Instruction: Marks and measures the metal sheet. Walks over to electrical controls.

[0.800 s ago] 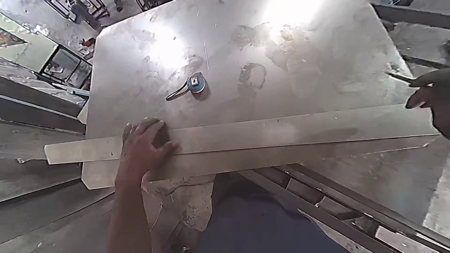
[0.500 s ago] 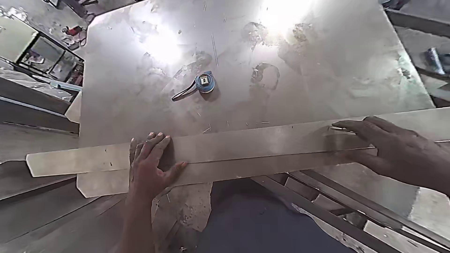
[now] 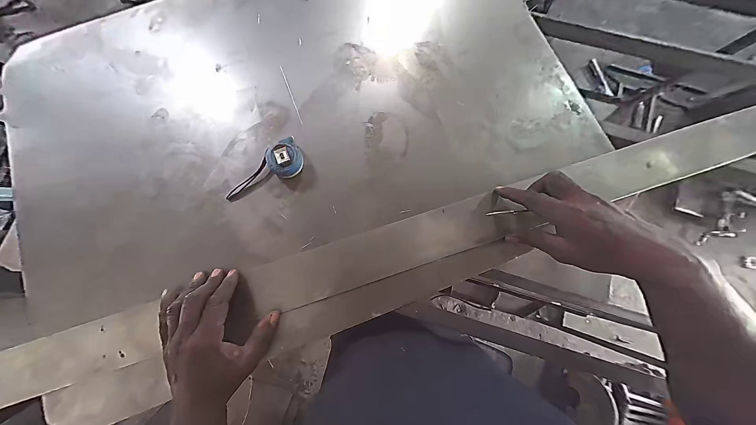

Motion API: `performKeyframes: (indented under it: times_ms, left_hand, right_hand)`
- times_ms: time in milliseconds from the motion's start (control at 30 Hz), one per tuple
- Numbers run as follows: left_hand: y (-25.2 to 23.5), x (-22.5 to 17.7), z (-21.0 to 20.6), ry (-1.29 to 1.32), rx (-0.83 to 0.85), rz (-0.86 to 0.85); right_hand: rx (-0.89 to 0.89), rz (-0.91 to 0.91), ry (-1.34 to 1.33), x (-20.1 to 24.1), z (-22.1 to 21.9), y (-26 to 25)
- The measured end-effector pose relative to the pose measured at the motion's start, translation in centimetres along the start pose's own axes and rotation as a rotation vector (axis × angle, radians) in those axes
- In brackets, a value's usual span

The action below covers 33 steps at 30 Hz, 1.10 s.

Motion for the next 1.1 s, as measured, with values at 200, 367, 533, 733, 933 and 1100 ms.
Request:
performKeyframes:
  times_ms: [200,367,533,733,933,1100]
  left_hand:
    - [0.0,-0.2,-0.1,-0.018,-0.003,-0.021]
    - [0.0,-0.3,-0.2,-0.036,-0.006,-0.024]
    - [0.1,-0.3,-0.2,-0.051,-0.003,-0.011]
    - [0.3,-0.2,-0.4,-0.077,0.014,0.013]
    - [0.2,-0.4,-0.2,-0.080,0.013,0.017]
    - [0.4,-0.6,0.0,-0.096,0.005,0.018]
  right_hand:
    - [0.014,0.010,-0.030,0.2,0.8,-0.8]
    - [0.038,0.083,-0.024,-0.2,0.6,-1.3]
    - [0.093,0.109,-0.013,-0.4,0.8,-1.7]
    - [0.083,0.174,-0.012,-0.6,1.0,-1.9]
    - [0.097,0.163,-0.014,-0.9,1.0,-2.5]
    - [0.031,0.213,-0.041,-1.1,0.8,-2.5]
Point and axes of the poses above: each hand's wrist, its own y-axis away from the middle knuckle, its own z-axis out of the back of the hand, x = y × z, the point moved 8 cm from there along -y, towards the middle knuckle, and after that the axes turned 5 degrees about x, right-handed, at the moved point
